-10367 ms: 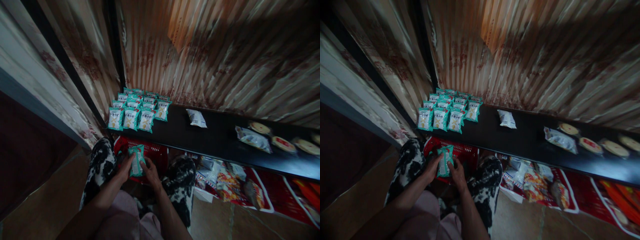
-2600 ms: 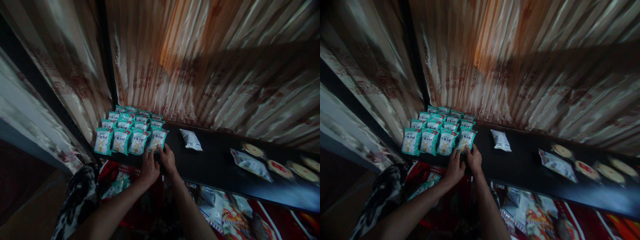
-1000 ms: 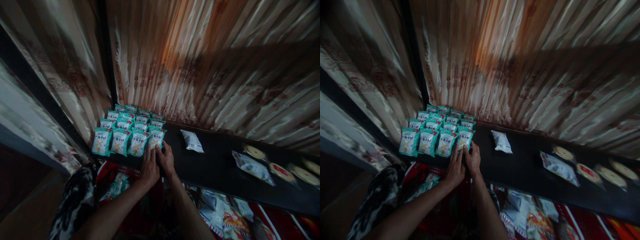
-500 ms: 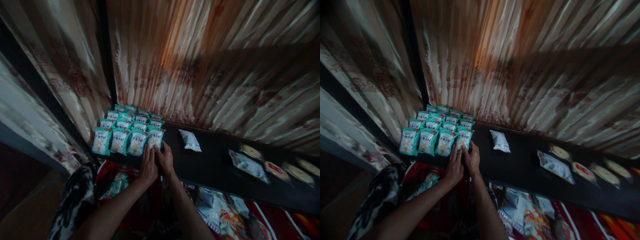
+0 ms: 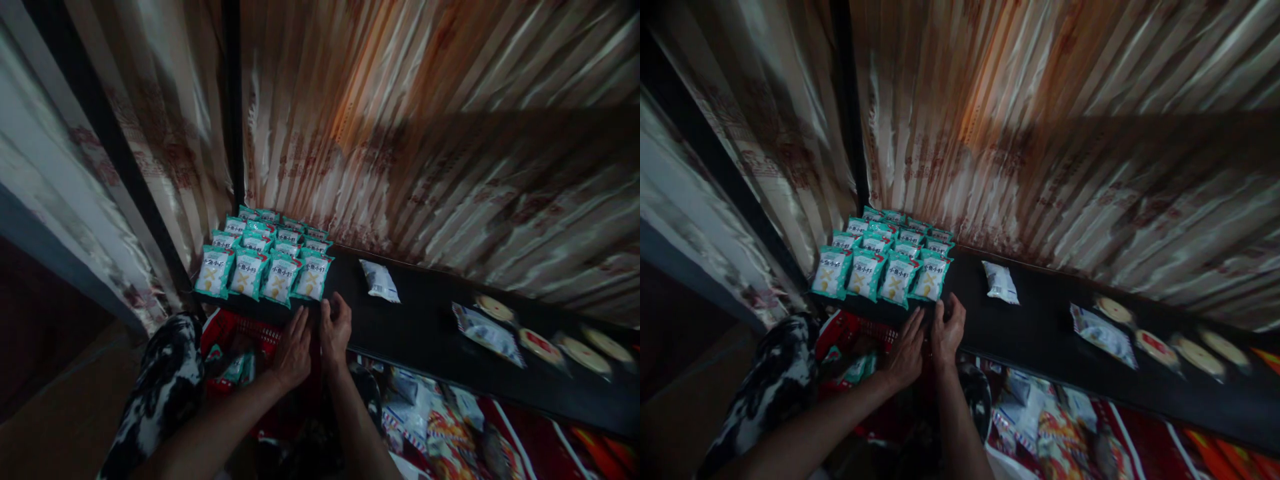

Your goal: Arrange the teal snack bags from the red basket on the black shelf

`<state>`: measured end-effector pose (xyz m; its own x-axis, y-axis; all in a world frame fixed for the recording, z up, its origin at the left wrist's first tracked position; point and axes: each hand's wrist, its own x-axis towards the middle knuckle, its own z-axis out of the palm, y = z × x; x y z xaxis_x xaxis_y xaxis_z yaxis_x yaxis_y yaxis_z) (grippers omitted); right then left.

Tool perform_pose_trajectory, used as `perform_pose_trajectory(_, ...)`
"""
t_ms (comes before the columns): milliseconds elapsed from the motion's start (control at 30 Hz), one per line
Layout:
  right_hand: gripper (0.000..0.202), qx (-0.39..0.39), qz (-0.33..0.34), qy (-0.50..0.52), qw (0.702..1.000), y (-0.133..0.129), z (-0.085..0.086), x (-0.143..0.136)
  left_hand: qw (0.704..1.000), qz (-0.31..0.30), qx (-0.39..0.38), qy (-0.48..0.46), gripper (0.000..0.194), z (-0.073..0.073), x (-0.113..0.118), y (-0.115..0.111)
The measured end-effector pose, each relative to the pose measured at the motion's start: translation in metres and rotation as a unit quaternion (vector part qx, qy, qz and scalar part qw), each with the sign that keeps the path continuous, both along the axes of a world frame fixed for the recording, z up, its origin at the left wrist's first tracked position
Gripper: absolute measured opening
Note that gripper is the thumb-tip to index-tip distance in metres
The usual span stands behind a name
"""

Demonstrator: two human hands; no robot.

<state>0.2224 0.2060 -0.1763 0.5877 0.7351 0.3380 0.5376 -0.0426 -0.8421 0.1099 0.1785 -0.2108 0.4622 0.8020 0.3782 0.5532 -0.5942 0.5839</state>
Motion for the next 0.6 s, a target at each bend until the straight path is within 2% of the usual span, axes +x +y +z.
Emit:
perform_pose_trajectory(133,0.043,0.002,0.008,0.062,0.998,-0.028,-0.005,-0.025,0.999,-0.049,-0.005,0.004,0.063,-0.01,-0.017,-0.016)
perform_pose_trajectory(200,0.038,-0.009,0.04,0.07,0.997,-0.044,-0.011,-0.041,0.998,-0.064,-0.008,0.016,0.064,-0.018,-0.029,-0.024)
perform_pose_trajectory(300,0.033,-0.028,0.086,0.019,0.996,-0.063,-0.028,-0.063,0.997,-0.06,-0.038,0.037,0.066,-0.037,-0.048,-0.036)
perform_pose_trajectory(400,0.031,-0.09,0.163,-0.027,0.982,-0.073,-0.053,-0.078,0.993,-0.04,-0.1,0.051,0.066,-0.057,-0.069,-0.044)
perform_pose_trajectory(467,0.032,-0.184,0.2,-0.076,0.959,-0.076,-0.07,-0.083,0.984,0.011,-0.167,0.061,0.063,-0.067,-0.081,-0.044)
perform_pose_trajectory(500,0.032,-0.24,0.196,-0.109,0.945,-0.076,-0.078,-0.084,0.973,0.049,-0.216,0.068,0.058,-0.071,-0.087,-0.043)
perform_pose_trajectory(567,0.03,-0.287,0.187,-0.127,0.931,-0.076,-0.091,-0.082,0.932,0.141,-0.324,0.08,0.042,-0.078,-0.096,-0.038)
perform_pose_trajectory(600,0.03,-0.305,0.18,-0.134,0.925,-0.075,-0.097,-0.081,0.916,0.168,-0.354,0.085,0.034,-0.082,-0.1,-0.035)
